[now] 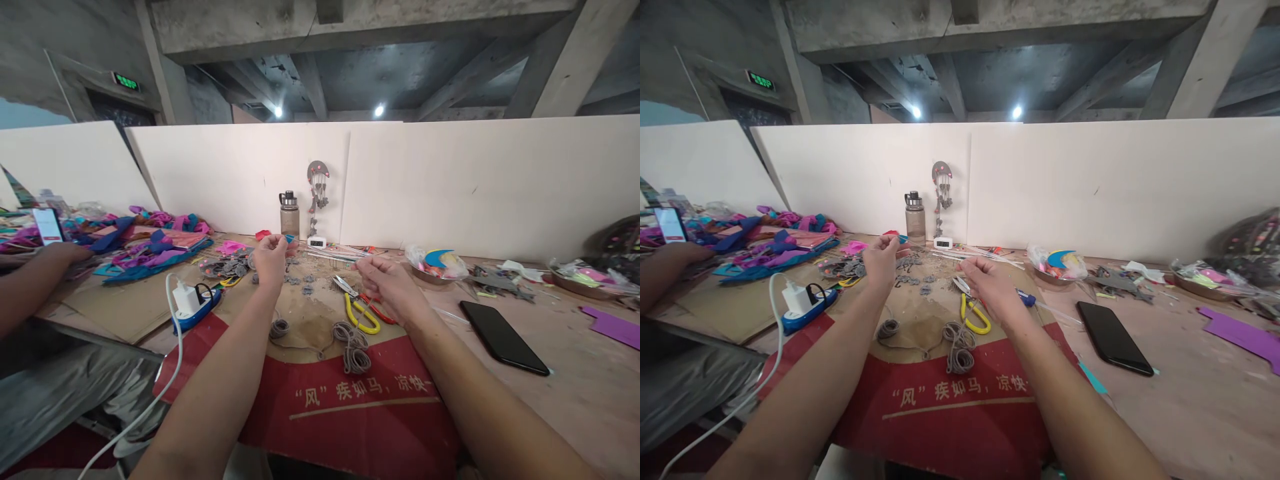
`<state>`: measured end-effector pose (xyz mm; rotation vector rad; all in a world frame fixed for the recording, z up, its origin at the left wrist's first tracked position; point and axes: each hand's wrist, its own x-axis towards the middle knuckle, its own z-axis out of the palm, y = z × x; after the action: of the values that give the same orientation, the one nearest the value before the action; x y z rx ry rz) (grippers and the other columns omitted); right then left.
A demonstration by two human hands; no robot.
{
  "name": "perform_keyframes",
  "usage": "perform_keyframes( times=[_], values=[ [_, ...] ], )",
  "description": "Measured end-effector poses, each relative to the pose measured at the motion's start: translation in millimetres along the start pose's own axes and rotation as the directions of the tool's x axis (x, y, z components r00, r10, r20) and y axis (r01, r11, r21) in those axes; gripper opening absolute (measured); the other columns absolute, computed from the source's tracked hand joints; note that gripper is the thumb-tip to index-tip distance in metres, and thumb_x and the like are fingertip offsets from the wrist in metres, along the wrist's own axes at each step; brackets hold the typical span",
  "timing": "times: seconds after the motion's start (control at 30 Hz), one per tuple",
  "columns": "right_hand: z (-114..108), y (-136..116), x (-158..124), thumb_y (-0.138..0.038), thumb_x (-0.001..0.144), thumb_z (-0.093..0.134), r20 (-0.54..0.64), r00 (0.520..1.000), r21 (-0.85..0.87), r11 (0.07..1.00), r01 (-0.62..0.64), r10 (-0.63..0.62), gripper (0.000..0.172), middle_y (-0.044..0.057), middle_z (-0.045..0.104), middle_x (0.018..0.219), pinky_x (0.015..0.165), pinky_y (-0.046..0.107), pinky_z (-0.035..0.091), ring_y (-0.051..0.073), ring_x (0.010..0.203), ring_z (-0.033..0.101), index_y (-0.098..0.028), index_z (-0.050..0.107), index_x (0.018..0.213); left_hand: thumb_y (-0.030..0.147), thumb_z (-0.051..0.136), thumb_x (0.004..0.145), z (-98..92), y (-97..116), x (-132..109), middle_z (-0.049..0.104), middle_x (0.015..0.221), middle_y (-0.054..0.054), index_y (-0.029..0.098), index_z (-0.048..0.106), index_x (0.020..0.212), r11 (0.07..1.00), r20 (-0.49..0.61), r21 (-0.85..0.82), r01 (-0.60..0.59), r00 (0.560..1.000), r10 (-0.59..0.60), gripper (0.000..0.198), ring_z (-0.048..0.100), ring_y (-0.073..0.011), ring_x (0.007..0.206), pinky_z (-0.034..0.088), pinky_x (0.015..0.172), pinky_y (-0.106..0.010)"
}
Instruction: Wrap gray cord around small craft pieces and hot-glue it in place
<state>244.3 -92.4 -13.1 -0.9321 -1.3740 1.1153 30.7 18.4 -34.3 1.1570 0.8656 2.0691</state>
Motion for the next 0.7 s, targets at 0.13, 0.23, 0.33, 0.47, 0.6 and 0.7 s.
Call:
perform_keyframes(
  times=[0.13, 0.23, 0.33, 0.47, 0.6, 0.7],
  values=[
    [2.6, -29.4, -22.5, -0.044, 0.078, 0.065, 0.024, 0.995, 0.011, 0.996, 0.093, -0.093, 0.026, -0.008, 0.03, 0.054, 0.043, 0.02, 0.019, 0.006, 0.047, 0.024, -0.019, 0.061, 0.084, 0.026, 0.062, 0.068, -2.6, 0.3, 5.8, 0.065, 0.071, -0.003, 0.015, 0.058, 0.074, 0.992, -0.113, -0.129, 0.008, 0.993, -0.023, 0.013, 0.069, -0.0181, 0.07, 0.056, 0.066, -0.031],
    [9.2, -33.4, -46.0, -0.044, 0.083, 0.058, 0.234, 0.971, -0.223, 0.97, 0.098, -0.045, 0.025, -0.004, 0.047, 0.062, 0.051, 0.021, 0.034, 0.009, 0.055, 0.043, -0.021, 0.063, 0.091, 0.024, 0.064, 0.067, -1.8, 2.2, 4.8, 0.066, 0.073, -0.004, 0.015, 0.059, 0.075, 0.976, -0.117, -0.214, 0.041, 0.991, -0.067, 0.014, 0.068, -0.0171, 0.07, 0.056, 0.069, -0.031],
    [3.6, -21.7, -59.9, -0.042, 0.085, 0.055, 0.372, 0.928, -0.465, 0.872, 0.15, 0.039, 0.027, 0.002, 0.063, 0.09, 0.072, 0.026, 0.045, 0.015, 0.083, 0.057, -0.023, 0.062, 0.103, 0.024, 0.066, 0.066, 1.3, 4.9, -0.5, 0.067, 0.07, -0.004, 0.014, 0.059, 0.074, 0.956, -0.038, -0.276, 0.102, 0.992, -0.117, 0.015, 0.068, -0.0163, 0.07, 0.055, 0.071, -0.03],
    [-40.2, 4.8, -50.7, -0.046, 0.089, 0.042, -0.065, 0.987, -0.716, 0.696, 0.054, -0.144, 0.031, 0.003, 0.063, 0.078, 0.067, 0.029, 0.044, 0.017, 0.073, 0.058, -0.019, 0.059, 0.095, 0.026, 0.069, 0.065, 7.1, 9.9, -9.4, 0.067, 0.07, -0.003, 0.014, 0.059, 0.073, 0.943, 0.055, -0.3, 0.142, 0.99, -0.132, 0.017, 0.068, -0.0152, 0.069, 0.055, 0.071, -0.029],
    [-87.3, 38.3, -34.1, -0.039, 0.077, 0.056, -0.294, 0.943, -0.88, 0.431, -0.202, -0.158, 0.025, 0.005, 0.057, 0.058, 0.059, 0.032, 0.038, 0.02, 0.058, 0.054, -0.022, 0.051, 0.061, 0.027, 0.07, 0.066, 10.3, 15.5, -13.9, 0.067, 0.07, -0.003, 0.014, 0.058, 0.072, 0.934, 0.095, -0.32, 0.161, 0.986, -0.138, 0.018, 0.068, -0.0148, 0.07, 0.055, 0.073, -0.029],
    [-99.4, 63.1, -25.1, -0.034, 0.069, 0.063, -0.292, 0.94, -0.827, 0.539, -0.157, -0.175, 0.023, 0.003, 0.052, 0.047, 0.056, 0.032, 0.037, 0.02, 0.053, 0.053, -0.024, 0.049, 0.052, 0.028, 0.071, 0.066, 10.9, 18.7, -15.4, 0.067, 0.072, -0.003, 0.014, 0.058, 0.073, 0.936, 0.124, -0.311, 0.165, 0.983, -0.132, 0.02, 0.068, -0.0142, 0.071, 0.055, 0.075, -0.029]
  ],
)
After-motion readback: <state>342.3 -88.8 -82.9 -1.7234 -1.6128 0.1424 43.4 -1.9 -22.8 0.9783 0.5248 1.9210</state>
